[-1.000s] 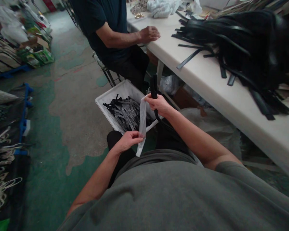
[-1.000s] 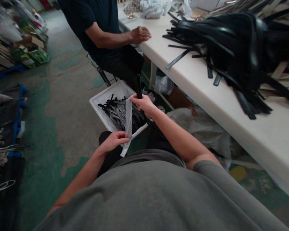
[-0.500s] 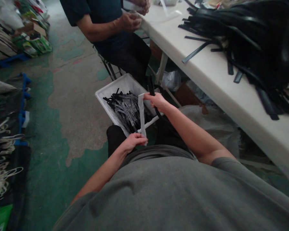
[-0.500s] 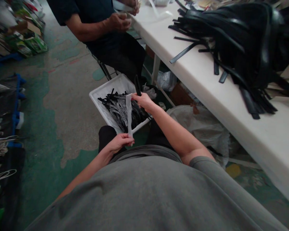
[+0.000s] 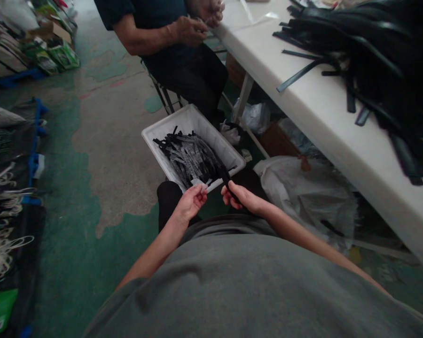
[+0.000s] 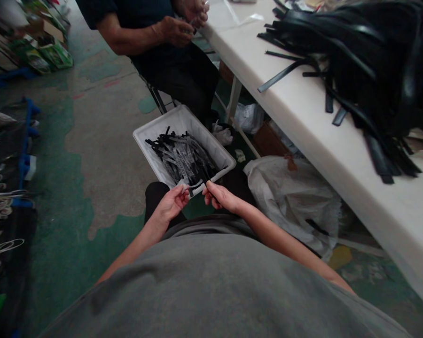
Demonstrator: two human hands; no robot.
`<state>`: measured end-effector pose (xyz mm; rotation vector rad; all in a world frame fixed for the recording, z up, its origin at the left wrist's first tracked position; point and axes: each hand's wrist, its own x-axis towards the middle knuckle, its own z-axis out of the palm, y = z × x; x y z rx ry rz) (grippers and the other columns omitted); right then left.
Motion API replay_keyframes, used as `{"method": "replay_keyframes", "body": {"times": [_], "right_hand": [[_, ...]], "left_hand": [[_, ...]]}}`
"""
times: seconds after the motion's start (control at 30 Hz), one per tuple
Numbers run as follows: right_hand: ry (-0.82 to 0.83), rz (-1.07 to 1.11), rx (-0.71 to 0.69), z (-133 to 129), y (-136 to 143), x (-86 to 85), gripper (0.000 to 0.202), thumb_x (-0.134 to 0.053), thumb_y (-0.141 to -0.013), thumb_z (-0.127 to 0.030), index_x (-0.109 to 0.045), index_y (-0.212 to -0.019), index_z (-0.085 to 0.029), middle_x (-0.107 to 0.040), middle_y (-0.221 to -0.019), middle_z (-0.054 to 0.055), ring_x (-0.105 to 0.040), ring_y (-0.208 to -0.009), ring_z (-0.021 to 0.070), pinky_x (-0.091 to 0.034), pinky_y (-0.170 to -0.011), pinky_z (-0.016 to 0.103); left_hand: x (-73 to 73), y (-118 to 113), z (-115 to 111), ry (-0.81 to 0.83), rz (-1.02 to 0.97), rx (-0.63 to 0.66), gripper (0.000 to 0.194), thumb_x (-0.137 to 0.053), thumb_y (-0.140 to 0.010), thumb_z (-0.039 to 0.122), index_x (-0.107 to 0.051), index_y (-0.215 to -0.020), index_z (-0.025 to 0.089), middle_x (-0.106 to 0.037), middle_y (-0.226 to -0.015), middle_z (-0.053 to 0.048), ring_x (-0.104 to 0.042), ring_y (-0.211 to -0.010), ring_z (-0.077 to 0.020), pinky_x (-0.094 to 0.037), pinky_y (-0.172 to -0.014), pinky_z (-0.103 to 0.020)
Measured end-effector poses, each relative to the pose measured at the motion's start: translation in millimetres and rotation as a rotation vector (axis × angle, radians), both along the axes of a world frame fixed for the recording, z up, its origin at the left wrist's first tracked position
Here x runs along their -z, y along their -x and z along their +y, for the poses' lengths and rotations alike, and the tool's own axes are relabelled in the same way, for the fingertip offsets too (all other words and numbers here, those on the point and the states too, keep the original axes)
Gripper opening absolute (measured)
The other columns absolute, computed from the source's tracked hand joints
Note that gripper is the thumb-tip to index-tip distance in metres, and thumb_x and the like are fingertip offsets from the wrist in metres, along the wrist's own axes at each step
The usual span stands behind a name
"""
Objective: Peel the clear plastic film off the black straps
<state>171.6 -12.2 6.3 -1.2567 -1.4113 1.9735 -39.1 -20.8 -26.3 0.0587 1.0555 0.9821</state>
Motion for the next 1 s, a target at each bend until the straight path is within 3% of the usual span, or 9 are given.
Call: {"method": "replay_keyframes", "body": {"times": [0.17,0.27,0.37,0.47,0.53,0.8,1.0], "right_hand": [[-0.015,0.001,0.011,-12,-4,1.5,0.039,-0.049,-0.088,-0.055,-0.053,-0.084,-0.017,-0.059,-0.073,0.000,-0.043,-0.049,0.0073,-0.030,-0.043,0.021],[-0.059,-0.033,0.017,-15,-6,-3.1,0.037,-0.055,-0.086,-0.052,-0.053,-0.074,-0.017,-0.052,-0.062,-0.003,-0.039,-0.047,0.0068,-0.029,-0.044,0.021],[-0.052,-0.052,-0.133,-20,-7,-13.3,0.051,-0.039,-0.094,-0.057,-0.055,-0.068,-0.016,-0.044,-0.049,-0.004,-0.037,-0.045,0.0080,-0.031,-0.046,0.022],[-0.026,-0.007,-0.320,-24,-5,-21.6,0.057,-0.032,-0.095,-0.061,-0.054,-0.066,-0.016,-0.050,-0.053,-0.002,-0.038,-0.044,0.0078,-0.033,-0.047,0.022],[-0.029,-0.005,-0.364,-25,-1,-23.1,0.055,-0.035,-0.094,-0.060,-0.052,-0.066,-0.017,-0.054,-0.059,-0.001,-0.039,-0.045,0.0073,-0.034,-0.047,0.021],[-0.026,-0.028,-0.302,-23,9,-14.4,0.053,-0.036,-0.094,-0.061,-0.051,-0.068,-0.017,-0.056,-0.060,0.000,-0.041,-0.046,0.0073,-0.035,-0.047,0.021],[0.035,0.027,-0.270,-24,6,-9.5,0.053,-0.037,-0.092,-0.064,-0.051,-0.071,-0.017,-0.058,-0.063,0.000,-0.041,-0.046,0.0070,-0.033,-0.044,0.021]], "left_hand": [[-6.5,-4,3,-0.026,-0.044,-0.055,0.017,-0.075,-0.074,0.020,-0.061,-0.079,0.014,-0.065,-0.069,0.001,-0.062,-0.060,-0.0071,-0.052,-0.057,-0.018],[-8.8,-6,4,-0.060,-0.046,-0.085,0.026,-0.080,-0.068,0.024,-0.057,-0.075,0.015,-0.061,-0.066,0.004,-0.059,-0.056,-0.0053,-0.051,-0.055,-0.017],[-10.1,-7,6,-0.102,0.006,-0.104,0.031,-0.082,-0.065,0.027,-0.056,-0.075,0.016,-0.060,-0.065,0.005,-0.058,-0.056,-0.0048,-0.048,-0.054,-0.016],[-10.8,-9,9,-0.150,0.103,-0.106,0.033,-0.083,-0.063,0.031,-0.055,-0.074,0.017,-0.060,-0.065,0.005,-0.058,-0.058,-0.0056,-0.047,-0.056,-0.016],[-11.5,-12,10,-0.192,0.157,-0.112,0.036,-0.084,-0.060,0.033,-0.055,-0.074,0.017,-0.060,-0.066,0.005,-0.059,-0.060,-0.0062,-0.046,-0.057,-0.017],[-19.1,-23,7,-0.360,0.311,-0.115,0.034,-0.083,-0.059,0.036,-0.059,-0.073,0.017,-0.061,-0.068,0.005,-0.056,-0.061,-0.0064,-0.044,-0.062,-0.019],[-18.8,-24,6,-0.386,0.372,-0.081,0.031,-0.080,-0.063,0.038,-0.060,-0.076,0.017,-0.062,-0.070,0.005,-0.055,-0.062,-0.0068,-0.044,-0.064,-0.021]]}}
